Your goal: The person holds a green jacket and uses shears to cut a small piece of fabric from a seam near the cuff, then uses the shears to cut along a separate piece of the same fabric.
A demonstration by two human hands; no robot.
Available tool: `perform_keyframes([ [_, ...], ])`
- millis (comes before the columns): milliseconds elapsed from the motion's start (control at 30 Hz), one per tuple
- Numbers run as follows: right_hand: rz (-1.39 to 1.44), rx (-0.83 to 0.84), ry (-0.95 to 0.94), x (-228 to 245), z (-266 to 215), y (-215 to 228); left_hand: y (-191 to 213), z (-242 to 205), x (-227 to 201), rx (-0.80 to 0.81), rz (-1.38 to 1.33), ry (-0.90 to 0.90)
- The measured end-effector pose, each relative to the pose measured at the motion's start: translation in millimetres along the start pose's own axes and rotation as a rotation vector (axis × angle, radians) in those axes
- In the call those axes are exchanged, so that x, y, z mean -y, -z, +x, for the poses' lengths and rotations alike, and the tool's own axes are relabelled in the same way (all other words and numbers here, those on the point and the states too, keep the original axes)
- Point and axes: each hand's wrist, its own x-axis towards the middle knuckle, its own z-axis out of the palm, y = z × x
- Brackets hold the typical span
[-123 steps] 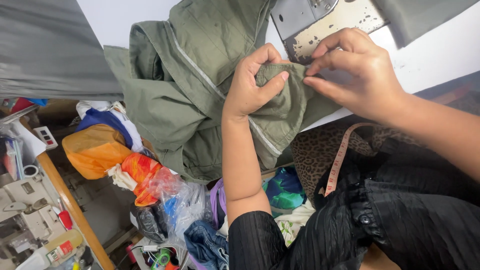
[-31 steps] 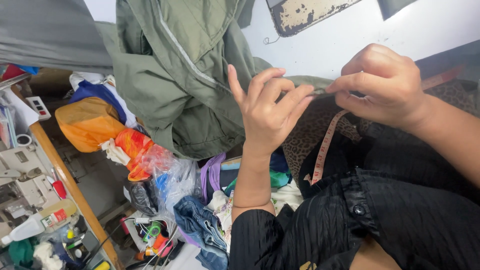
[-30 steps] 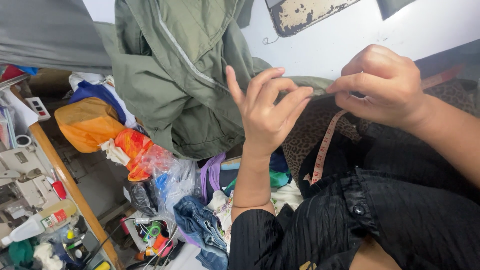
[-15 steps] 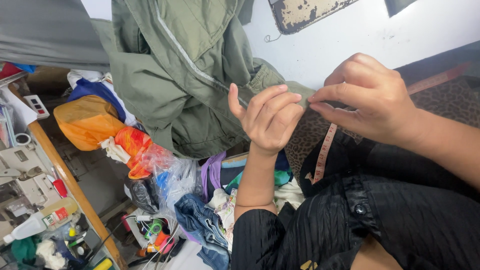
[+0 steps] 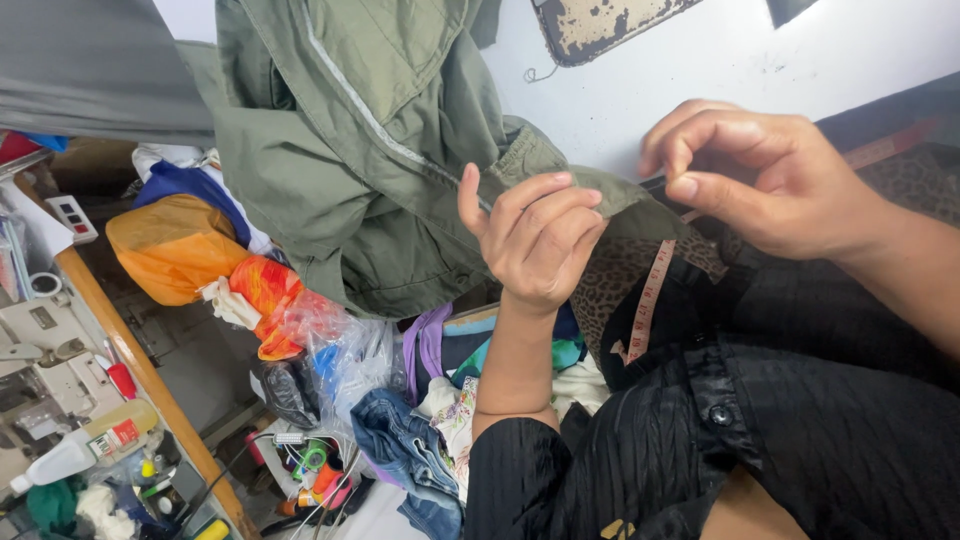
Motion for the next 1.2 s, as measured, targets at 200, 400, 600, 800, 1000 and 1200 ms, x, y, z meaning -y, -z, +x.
perform_keyframes([
  [200, 0.080, 0.075, -0.011, -2, 0, -10, 9, 12, 7, 0.159, -0.190, 0.089],
  [400, 0.063, 0.148, -0.452, -70, -71, -5, 18, 10, 48, -0.070, -0.262, 0.348],
  [600, -0.145, 0.091, -0.354, -25, -60, -1, 32, 44, 33, 0.249, -0.149, 0.261],
  [800, -0.481, -0.073, 0.065, 2, 16, 0, 29, 73, 23, 0.499, -0.312, 0.262],
  [1000, -0.362, -0.046, -0.095, -11, 28, 9, 31, 60, 51, 0.660, -0.647, 0.585],
  [1200, -0.625, -0.250, 0.489, -7, 33, -7, 24, 53, 56, 0.658, -0.708, 0.686],
])
